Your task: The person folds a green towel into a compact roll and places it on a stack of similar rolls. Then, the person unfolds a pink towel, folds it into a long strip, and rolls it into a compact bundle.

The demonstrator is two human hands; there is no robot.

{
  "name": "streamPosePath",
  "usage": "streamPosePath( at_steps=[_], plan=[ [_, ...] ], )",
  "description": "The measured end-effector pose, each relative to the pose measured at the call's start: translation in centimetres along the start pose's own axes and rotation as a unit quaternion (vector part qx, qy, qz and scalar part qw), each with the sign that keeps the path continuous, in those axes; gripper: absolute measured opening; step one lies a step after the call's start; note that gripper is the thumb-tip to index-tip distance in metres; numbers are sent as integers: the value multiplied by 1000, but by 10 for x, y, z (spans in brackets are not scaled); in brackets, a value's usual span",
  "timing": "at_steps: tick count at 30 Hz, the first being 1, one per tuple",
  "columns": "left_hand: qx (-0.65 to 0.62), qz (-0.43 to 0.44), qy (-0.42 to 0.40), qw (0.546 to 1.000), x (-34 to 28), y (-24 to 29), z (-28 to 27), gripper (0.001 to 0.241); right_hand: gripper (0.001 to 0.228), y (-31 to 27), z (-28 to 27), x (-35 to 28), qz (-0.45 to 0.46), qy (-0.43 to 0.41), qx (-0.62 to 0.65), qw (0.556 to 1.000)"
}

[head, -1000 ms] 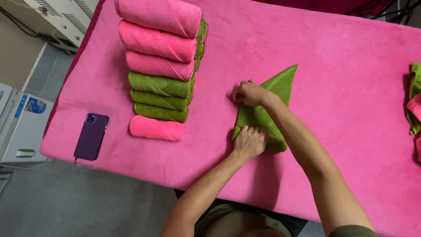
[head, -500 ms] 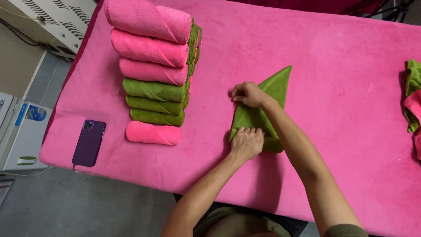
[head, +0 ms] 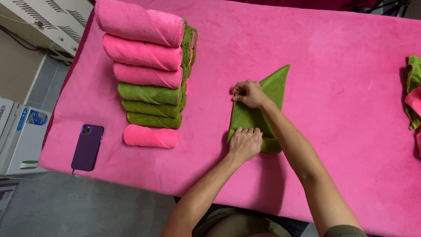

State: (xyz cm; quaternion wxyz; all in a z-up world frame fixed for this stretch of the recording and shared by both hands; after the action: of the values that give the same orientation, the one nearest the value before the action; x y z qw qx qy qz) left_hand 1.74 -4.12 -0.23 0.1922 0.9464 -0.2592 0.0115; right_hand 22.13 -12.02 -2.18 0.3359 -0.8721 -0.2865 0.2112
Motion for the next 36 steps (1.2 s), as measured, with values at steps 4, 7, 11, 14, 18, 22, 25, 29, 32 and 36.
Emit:
streamPosePath(
  at_steps=[4, 7, 11, 14, 18, 22, 25, 29, 32, 36],
  plan=[
    [-23, -16, -6, 1000, 7, 2, -11, 42, 25, -21, -9, -26, 1, 69, -41, 997],
    [-54, -51, -57, 996, 16, 1, -27, 41, 30, -26, -18, -60, -38, 200, -27, 979],
    [-43, -85, -107, 990, 31, 3, -48, 47, 24, -64, -21, -150, -74, 268, 21, 960],
    [-26, -95, -140, 985, 47, -6, -42, 63, 25, -87, 8, -203, -72, 253, 4, 965],
    [-24, -120, -207, 971, 73, -19, -26, 75, 63, -68, 69, -235, 4, 227, -193, 955],
    [-58, -114, -185, 974, 77, -16, -35, 69, 62, -47, 82, -226, 12, 281, -255, 925],
    [-56, -58, -8, 997, 65, -23, -12, 43, 48, -37, 81, -215, 28, 290, -248, 924],
    [74, 55, 186, 978, 22, -14, 22, 12, 41, -23, 78, -211, 66, 246, -243, 936],
    [96, 61, 206, 972, -4, -1, 12, 29, 40, -21, 64, -207, 81, 203, -222, 950],
    [78, 66, 188, 977, -14, -3, 1, 37, 42, -43, 36, -202, 58, 126, -156, 978]
  ],
)
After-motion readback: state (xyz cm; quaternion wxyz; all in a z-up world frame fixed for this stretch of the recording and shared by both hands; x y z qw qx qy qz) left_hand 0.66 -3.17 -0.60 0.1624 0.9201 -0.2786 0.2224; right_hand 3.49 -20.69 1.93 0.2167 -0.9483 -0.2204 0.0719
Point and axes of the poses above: each hand's wrist, its own x-axis towards the middle knuckle, its own z-axis out of the palm, y = z × x, the point moved 2 cm from there along x, towards the middle knuckle, and after that the axes turned 13 degrees about -y, right-handed, at the moved point
